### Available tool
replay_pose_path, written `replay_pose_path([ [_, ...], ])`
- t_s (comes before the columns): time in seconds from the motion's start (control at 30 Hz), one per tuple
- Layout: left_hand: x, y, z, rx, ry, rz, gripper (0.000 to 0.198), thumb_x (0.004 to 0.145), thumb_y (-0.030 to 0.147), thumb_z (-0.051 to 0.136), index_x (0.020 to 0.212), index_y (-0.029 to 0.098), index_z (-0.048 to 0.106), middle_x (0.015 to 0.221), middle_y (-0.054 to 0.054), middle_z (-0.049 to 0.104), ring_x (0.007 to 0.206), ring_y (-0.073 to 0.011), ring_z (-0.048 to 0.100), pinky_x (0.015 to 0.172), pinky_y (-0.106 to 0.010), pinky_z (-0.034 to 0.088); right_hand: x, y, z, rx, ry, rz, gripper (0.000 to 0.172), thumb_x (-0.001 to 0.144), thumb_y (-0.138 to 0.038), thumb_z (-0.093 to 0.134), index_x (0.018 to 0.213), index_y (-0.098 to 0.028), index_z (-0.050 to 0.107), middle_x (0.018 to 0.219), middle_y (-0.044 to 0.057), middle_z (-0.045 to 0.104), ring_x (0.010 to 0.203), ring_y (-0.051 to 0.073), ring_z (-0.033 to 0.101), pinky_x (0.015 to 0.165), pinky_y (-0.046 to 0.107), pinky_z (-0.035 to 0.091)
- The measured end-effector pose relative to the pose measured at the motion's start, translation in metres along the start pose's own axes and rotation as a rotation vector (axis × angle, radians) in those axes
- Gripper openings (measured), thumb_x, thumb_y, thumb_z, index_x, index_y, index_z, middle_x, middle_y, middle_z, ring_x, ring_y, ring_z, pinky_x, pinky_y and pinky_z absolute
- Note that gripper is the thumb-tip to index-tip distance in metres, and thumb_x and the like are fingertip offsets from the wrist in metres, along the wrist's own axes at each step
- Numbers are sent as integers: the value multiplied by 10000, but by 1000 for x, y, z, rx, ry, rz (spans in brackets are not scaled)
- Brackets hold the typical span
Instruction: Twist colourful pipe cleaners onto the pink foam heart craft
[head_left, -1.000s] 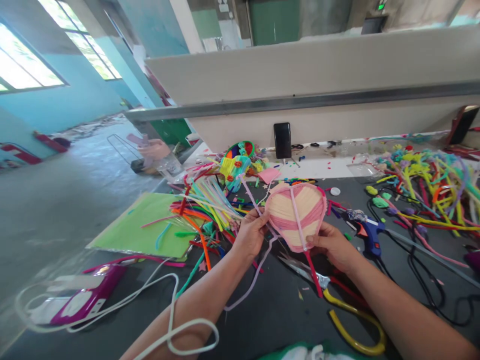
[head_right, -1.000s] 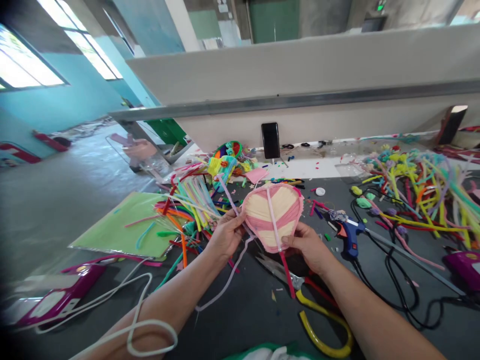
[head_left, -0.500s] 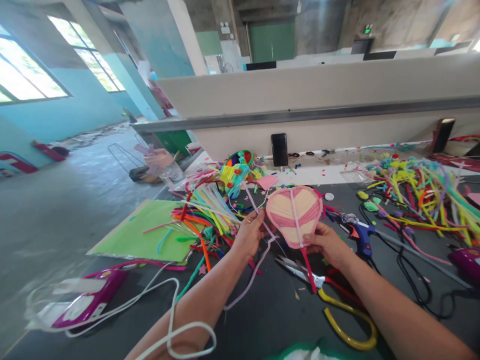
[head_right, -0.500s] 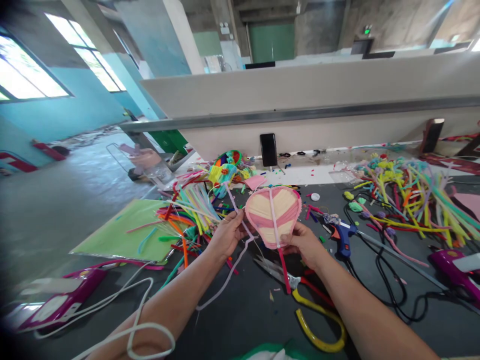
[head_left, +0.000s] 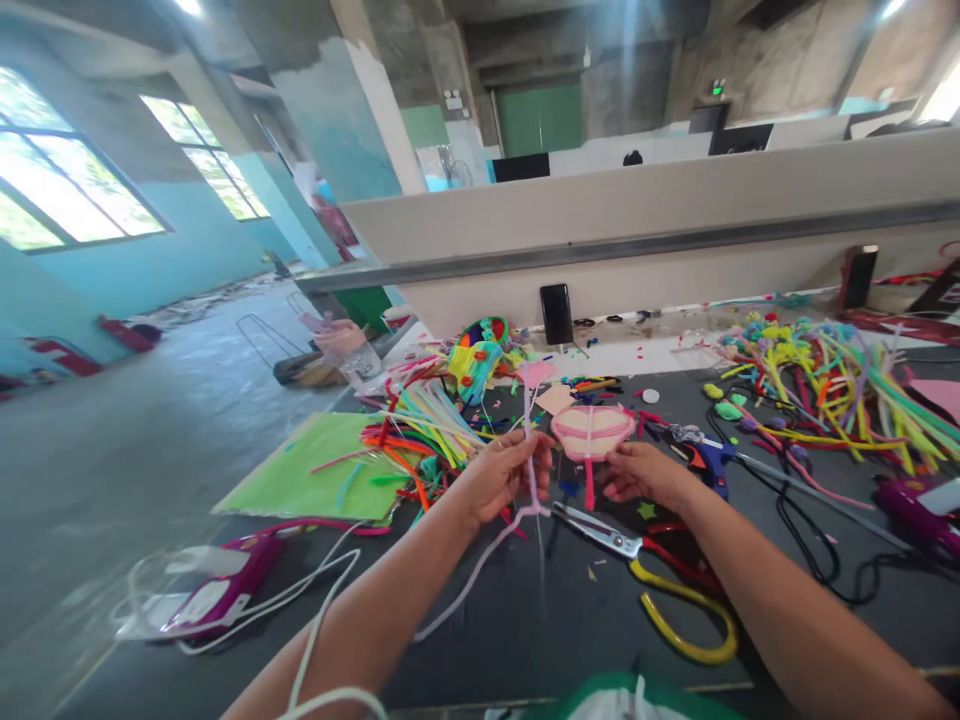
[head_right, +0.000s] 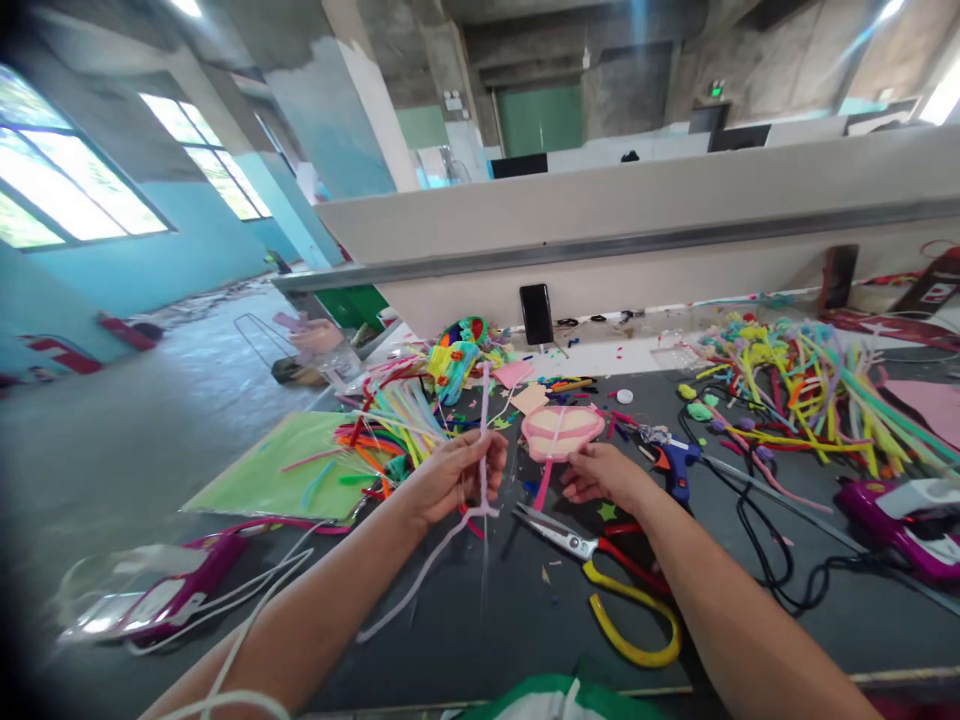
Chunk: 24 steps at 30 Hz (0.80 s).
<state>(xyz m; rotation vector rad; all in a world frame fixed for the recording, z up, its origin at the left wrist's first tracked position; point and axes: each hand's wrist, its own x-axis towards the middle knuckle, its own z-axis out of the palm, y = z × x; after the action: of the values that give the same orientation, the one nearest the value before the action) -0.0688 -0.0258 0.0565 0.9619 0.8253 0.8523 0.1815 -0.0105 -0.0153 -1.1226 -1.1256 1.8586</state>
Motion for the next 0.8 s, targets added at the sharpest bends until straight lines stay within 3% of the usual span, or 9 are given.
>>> replay_pose_path([
  [0.1,-17,-8,-1,78,-79,-104,275,810,390,584,922,140,598,748,-40,598,557,-136,612,482,-274,542,-4,-5,-3,-199,31,65,320,786,-452,611,853,-143,559,682,73,687,532,160,658,490,262,540],
  [0.23,-31,-18,-10,157,-182,-225,279,819,394,570,912,132,597,721,-44,593,542,-132,604,476,-266,532,-6,-9,-8,-345,135,76,264,797,-399,610,813,-137,581,644,66,684,460,136,627,413,211,494],
  [0.33,-35,-23,-11,166,-234,-274,290,810,397,579,921,130,603,711,-44,591,538,-133,605,461,-248,518,-11,-13,-4,-195,107,-16,231,827,-349,584,917,-136,596,742,81,701,529,134,648,479,227,525],
  [0.5,-37,-32,5,128,-296,-334,305,772,417,622,900,141,629,694,-47,602,531,-127,607,452,-215,490,-20,-22,9,177,-13,-170,315,854,-380,553,1079,-159,570,940,108,699,763,173,689,693,314,569],
  [0.63,-30,-45,13,138,-378,-425,325,752,436,639,899,147,641,676,-50,613,529,-136,612,452,-222,485,-18,-19,14,214,-3,-139,297,805,-358,622,1027,-162,603,868,90,704,696,178,693,603,288,571],
  [0.8,-19,-57,11,138,-461,-480,327,757,420,642,947,154,623,671,-39,615,557,-145,630,521,-259,521,-10,-6,12,149,26,-101,305,727,-304,708,967,-137,622,720,61,687,565,146,663,489,225,542],
])
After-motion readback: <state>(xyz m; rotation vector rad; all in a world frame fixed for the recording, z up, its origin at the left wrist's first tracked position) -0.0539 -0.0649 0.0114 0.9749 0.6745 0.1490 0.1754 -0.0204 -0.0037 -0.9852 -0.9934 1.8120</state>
